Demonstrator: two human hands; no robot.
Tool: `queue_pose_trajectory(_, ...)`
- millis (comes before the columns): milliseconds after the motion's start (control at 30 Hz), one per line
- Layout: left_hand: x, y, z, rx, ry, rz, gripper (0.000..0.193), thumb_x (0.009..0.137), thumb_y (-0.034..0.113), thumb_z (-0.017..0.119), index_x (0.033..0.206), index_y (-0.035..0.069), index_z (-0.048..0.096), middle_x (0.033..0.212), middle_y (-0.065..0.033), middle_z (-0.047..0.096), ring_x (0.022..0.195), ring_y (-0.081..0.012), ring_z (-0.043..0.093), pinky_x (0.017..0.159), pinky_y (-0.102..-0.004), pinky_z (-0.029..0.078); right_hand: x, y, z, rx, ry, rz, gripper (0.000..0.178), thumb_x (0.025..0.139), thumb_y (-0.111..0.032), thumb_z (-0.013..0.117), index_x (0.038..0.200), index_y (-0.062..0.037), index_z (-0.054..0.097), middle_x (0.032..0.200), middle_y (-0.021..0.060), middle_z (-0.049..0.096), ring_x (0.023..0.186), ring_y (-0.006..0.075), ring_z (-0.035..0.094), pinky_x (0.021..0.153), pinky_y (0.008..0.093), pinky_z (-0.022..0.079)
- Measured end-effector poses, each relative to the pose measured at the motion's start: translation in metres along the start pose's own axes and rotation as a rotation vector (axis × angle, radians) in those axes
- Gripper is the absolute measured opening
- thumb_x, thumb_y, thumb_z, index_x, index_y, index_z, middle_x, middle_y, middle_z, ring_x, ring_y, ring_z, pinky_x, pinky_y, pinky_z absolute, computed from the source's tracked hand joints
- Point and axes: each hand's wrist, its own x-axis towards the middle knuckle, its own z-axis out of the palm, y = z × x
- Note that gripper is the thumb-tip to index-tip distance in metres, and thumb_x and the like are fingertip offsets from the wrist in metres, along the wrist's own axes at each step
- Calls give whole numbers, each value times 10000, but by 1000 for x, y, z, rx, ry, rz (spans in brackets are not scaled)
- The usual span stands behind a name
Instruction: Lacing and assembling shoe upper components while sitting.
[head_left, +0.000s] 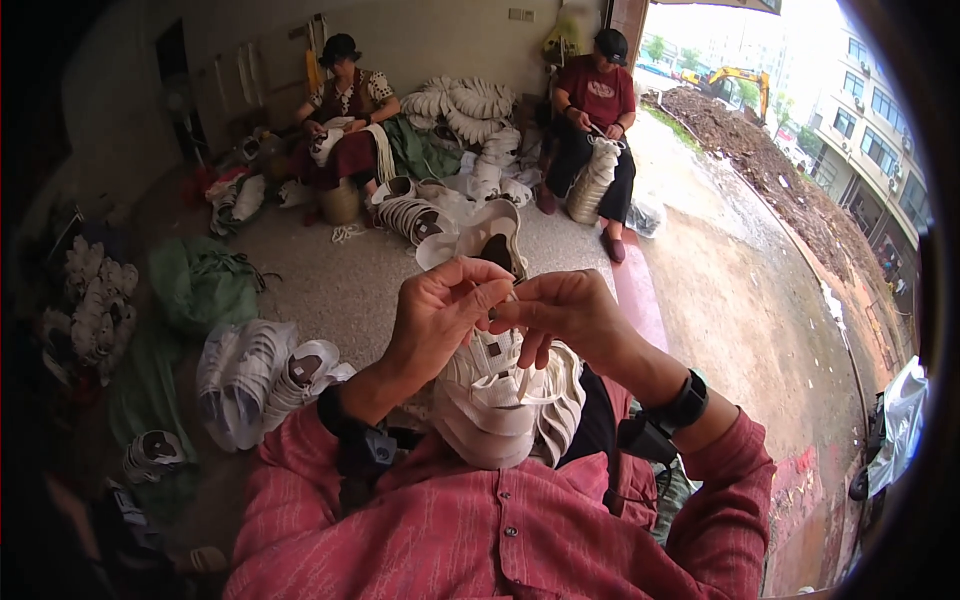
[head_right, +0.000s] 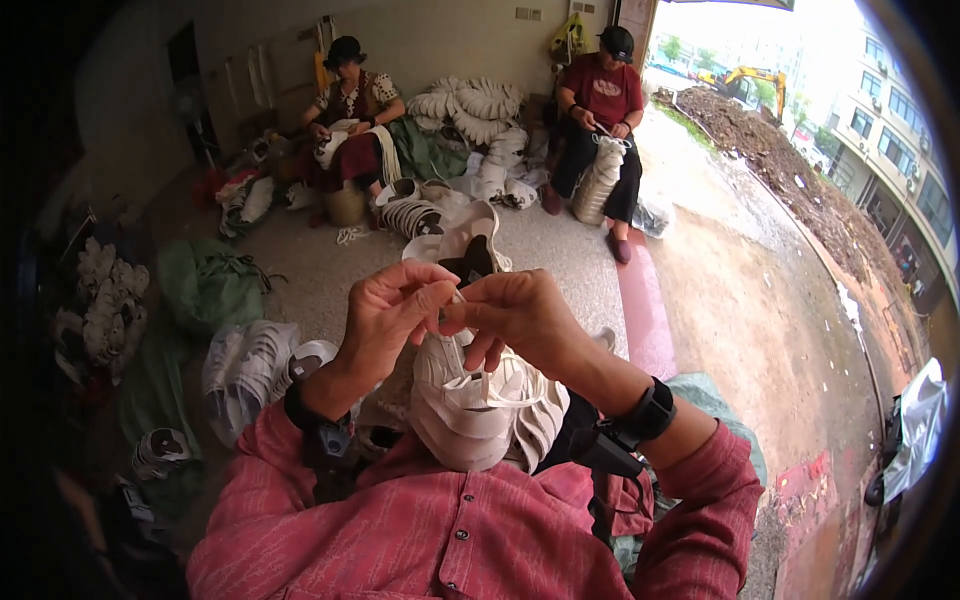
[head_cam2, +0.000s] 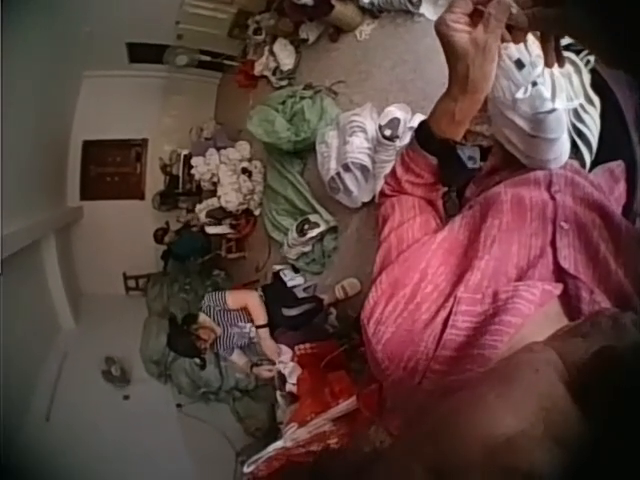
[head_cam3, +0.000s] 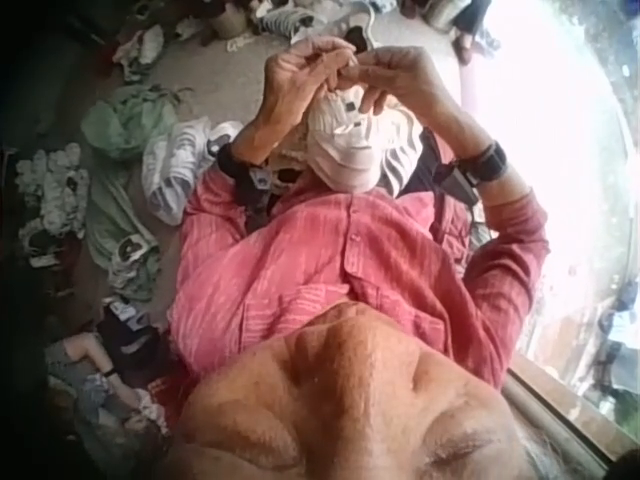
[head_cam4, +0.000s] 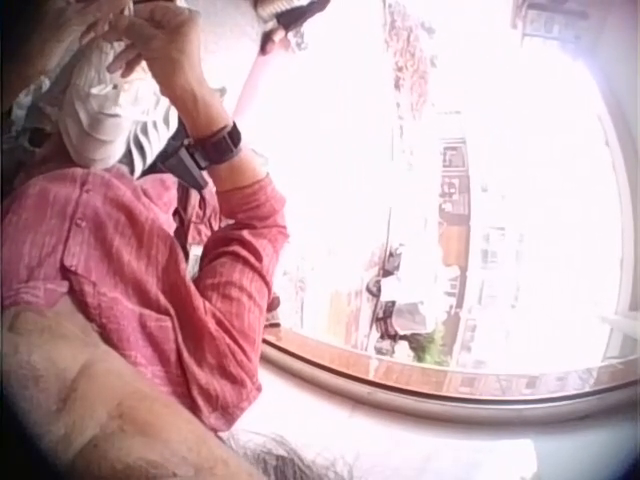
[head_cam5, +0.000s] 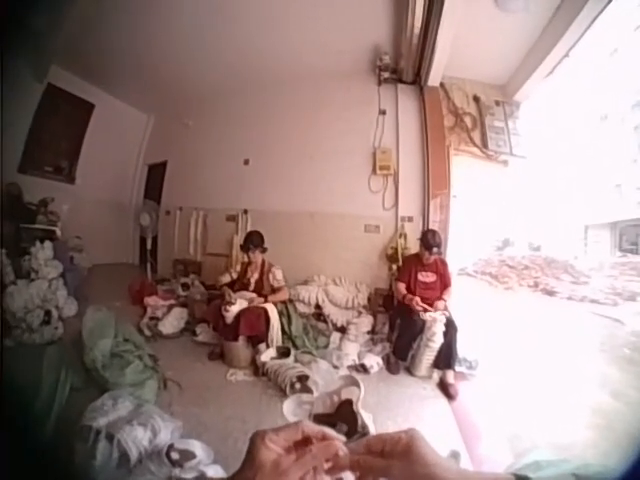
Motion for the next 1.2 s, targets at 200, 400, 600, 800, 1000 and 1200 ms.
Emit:
queue_pose_trajectory(200,1,-2,-5,-63,58,-15,108,937,127,663,980,28,676,762,-19,655,614,-46,560,485,-188,416,5,1,6,-27,90,-12,244,954,-156,641,1076,54,663,928,114,736,603,160,701,455,223,516)
queue_pose_trajectory(400,-3,-6,-11,-76,31,-41,99,936,107,657,978,19,675,798,-56,685,633,-78,597,524,-211,479,5,-1,13,-198,66,-34,217,960,-164,618,1044,24,686,874,65,726,595,122,690,448,208,488)
queue_pose_trajectory(600,-10,0,-16,-75,-19,15,107,937,101,663,1001,17,676,810,-38,685,694,-71,636,582,-207,529,5,-10,18,-328,0,-55,200,968,-165,591,985,3,699,839,39,716,594,98,678,463,209,480)
queue_pose_trajectory(800,-8,4,-15,129,30,143,59,942,60,645,955,3,648,800,-26,667,686,-63,611,620,-203,504,15,1,18,-277,-55,-88,207,995,-167,553,997,10,658,854,33,698,600,108,679,446,214,477)
queue_pose_trajectory(1000,-16,1,-15,66,97,410,19,937,33,624,953,23,620,815,-14,643,717,-64,595,644,-213,488,22,-32,-3,-132,-213,-80,263,1015,-149,486,1091,62,623,827,117,685,574,169,662,450,258,525)
queue_pose_trajectory(1200,-60,-65,14,480,-750,537,325,846,235,726,1052,-1,640,1107,-159,656,1008,-309,652,894,-390,516,6,-192,-44,-627,124,-315,294,1012,-226,476,1115,21,598,809,56,663,584,82,614,486,192,493)
